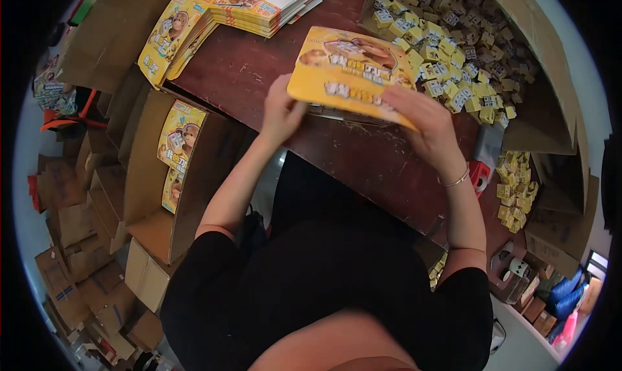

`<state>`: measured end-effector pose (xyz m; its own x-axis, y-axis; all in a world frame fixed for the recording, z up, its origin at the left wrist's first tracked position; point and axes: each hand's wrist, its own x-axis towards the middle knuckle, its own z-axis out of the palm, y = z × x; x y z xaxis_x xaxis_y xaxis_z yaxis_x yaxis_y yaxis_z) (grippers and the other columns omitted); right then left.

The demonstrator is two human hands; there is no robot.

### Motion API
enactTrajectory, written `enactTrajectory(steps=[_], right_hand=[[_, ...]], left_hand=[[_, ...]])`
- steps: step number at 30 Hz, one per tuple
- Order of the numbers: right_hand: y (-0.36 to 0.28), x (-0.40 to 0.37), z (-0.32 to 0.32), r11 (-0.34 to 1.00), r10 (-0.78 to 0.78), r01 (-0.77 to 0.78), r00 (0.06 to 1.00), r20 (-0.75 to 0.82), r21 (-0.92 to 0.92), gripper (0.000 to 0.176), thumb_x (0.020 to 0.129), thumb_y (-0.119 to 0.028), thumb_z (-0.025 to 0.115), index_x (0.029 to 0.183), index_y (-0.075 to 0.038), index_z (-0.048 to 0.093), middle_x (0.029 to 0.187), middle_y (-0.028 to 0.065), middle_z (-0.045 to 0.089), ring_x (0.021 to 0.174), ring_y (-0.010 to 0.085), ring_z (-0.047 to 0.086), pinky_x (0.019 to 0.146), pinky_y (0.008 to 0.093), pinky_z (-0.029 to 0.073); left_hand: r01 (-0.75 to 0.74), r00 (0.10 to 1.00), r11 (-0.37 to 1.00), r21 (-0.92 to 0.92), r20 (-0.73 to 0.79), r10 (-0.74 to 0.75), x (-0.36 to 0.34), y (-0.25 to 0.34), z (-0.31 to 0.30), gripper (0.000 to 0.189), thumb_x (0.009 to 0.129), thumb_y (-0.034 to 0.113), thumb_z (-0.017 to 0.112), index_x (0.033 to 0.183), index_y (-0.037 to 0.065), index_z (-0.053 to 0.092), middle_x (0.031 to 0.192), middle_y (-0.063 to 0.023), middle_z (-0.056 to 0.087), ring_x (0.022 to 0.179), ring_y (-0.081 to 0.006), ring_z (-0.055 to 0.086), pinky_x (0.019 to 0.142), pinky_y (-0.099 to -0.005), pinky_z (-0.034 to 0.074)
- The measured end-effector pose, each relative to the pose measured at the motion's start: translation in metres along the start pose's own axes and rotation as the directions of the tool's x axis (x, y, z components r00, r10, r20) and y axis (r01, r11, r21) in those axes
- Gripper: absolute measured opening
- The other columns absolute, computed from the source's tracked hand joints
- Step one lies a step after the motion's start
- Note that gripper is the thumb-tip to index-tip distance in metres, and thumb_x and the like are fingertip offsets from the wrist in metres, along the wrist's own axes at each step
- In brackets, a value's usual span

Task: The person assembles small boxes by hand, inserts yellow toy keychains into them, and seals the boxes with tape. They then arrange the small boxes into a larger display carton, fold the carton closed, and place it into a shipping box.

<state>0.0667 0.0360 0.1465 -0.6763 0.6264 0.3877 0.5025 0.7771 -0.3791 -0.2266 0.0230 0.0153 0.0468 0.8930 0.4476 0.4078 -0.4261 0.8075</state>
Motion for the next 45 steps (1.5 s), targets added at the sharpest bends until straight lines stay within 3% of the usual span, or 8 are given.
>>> enactTrajectory(steps=[2, 6, 8, 13, 23, 32, 37, 45], right_hand=[[-0.007, -0.013, 0.013, 0.996, -0.089, 0.090, 0.988, 0.129, 0.002, 0.034, 0.080, -0.023, 0.072, 0.110, -0.008, 0.067, 0.110, 0.0107, 0.068, 0.104, 0.0306, 0.064, 0.092, 0.0395, 0.051], [0.033, -0.003, 0.031, 0.868, 0.213, -0.281, 0.955, 0.206, 0.409, 0.034, 0.087, -0.032, 0.067, 0.103, -0.003, 0.068, 0.111, 0.0125, 0.066, 0.108, 0.0299, 0.061, 0.099, 0.0404, 0.045], [0.076, 0.037, 0.039, 0.904, 0.337, -0.270, 0.928, -0.162, 0.333, 0.040, 0.091, -0.036, 0.060, 0.107, 0.000, 0.066, 0.116, 0.0168, 0.064, 0.115, 0.0308, 0.057, 0.102, 0.0388, 0.043], [0.103, 0.033, 0.110, 0.864, 0.280, -0.252, 0.960, 0.001, -0.436, 0.064, 0.093, -0.045, 0.052, 0.139, -0.001, 0.043, 0.147, 0.0175, 0.040, 0.138, 0.0304, 0.036, 0.110, 0.0521, 0.029], [0.037, -0.018, 0.086, 0.951, 0.104, -0.027, 0.966, 0.237, -0.309, 0.082, 0.084, -0.051, 0.063, 0.151, -0.016, 0.030, 0.156, 0.0150, 0.025, 0.145, 0.0326, 0.021, 0.114, 0.0555, 0.018], [0.006, -0.057, 0.095, 0.873, 0.318, -0.349, 0.937, -0.146, -0.340, 0.075, 0.071, -0.018, 0.078, 0.138, -0.017, 0.047, 0.137, 0.0123, 0.044, 0.125, 0.0295, 0.044, 0.101, 0.0511, 0.036], [-0.014, -0.075, 0.092, 0.432, 0.826, -0.750, 0.552, 0.115, 0.501, 0.067, 0.072, -0.007, 0.076, 0.134, -0.013, 0.049, 0.115, 0.0082, 0.051, 0.104, 0.0282, 0.052, 0.086, 0.0411, 0.045], [-0.009, -0.068, 0.098, 0.798, 0.587, -0.585, 0.702, -0.403, 0.144, 0.070, 0.075, 0.005, 0.070, 0.139, -0.009, 0.043, 0.091, 0.0051, 0.054, 0.072, 0.0134, 0.051, 0.071, 0.0258, 0.048]], left_hand=[[0.224, 0.921, 0.948, -0.226, -0.269, -0.281, 0.023, -0.012, -0.027, 0.022, 0.091, 0.008, 0.058, 0.110, 0.006, 0.068, 0.106, -0.0128, 0.066, 0.102, -0.0252, 0.062, 0.089, -0.0334, 0.047], [0.093, 0.996, 0.994, -0.052, -0.008, -0.093, 0.110, -0.044, -0.027, 0.027, 0.094, 0.021, 0.055, 0.113, 0.007, 0.067, 0.113, -0.0108, 0.067, 0.104, -0.0208, 0.063, 0.089, -0.0315, 0.047], [-0.153, 0.983, 0.971, 0.183, 0.132, 0.130, 0.152, -0.036, 0.004, 0.037, 0.095, 0.034, 0.050, 0.115, 0.008, 0.067, 0.120, -0.0104, 0.065, 0.113, -0.0227, 0.060, 0.096, -0.0432, 0.043], [-0.469, 0.839, 0.615, 0.634, 0.537, 0.087, 0.107, -0.033, 0.059, 0.074, 0.094, 0.056, 0.042, 0.148, 0.008, 0.029, 0.155, -0.0160, 0.027, 0.143, -0.0324, 0.027, 0.112, -0.0588, 0.021], [-0.554, 0.730, 0.706, 0.442, 0.665, 0.157, 0.027, 0.023, 0.011, 0.087, 0.081, 0.055, 0.062, 0.147, 0.007, 0.032, 0.151, -0.0147, 0.033, 0.141, -0.0292, 0.029, 0.114, -0.0512, 0.023], [-0.286, 0.945, 0.706, 0.647, 0.313, 0.096, -0.002, 0.042, 0.010, 0.072, 0.073, 0.022, 0.068, 0.139, 0.010, 0.042, 0.144, -0.0135, 0.038, 0.131, -0.0309, 0.039, 0.108, -0.0511, 0.030], [0.247, 0.947, 0.888, 0.389, 0.097, -0.306, -0.035, 0.057, 0.000, 0.065, 0.073, 0.003, 0.068, 0.134, 0.005, 0.044, 0.115, -0.0167, 0.057, 0.098, -0.0311, 0.060, 0.081, -0.0381, 0.050], [0.072, 0.997, 0.963, 0.261, -0.004, -0.074, -0.018, 0.055, -0.008, 0.059, 0.075, -0.007, 0.065, 0.130, 0.003, 0.048, 0.101, -0.0144, 0.058, 0.082, -0.0278, 0.060, 0.074, -0.0354, 0.050]])
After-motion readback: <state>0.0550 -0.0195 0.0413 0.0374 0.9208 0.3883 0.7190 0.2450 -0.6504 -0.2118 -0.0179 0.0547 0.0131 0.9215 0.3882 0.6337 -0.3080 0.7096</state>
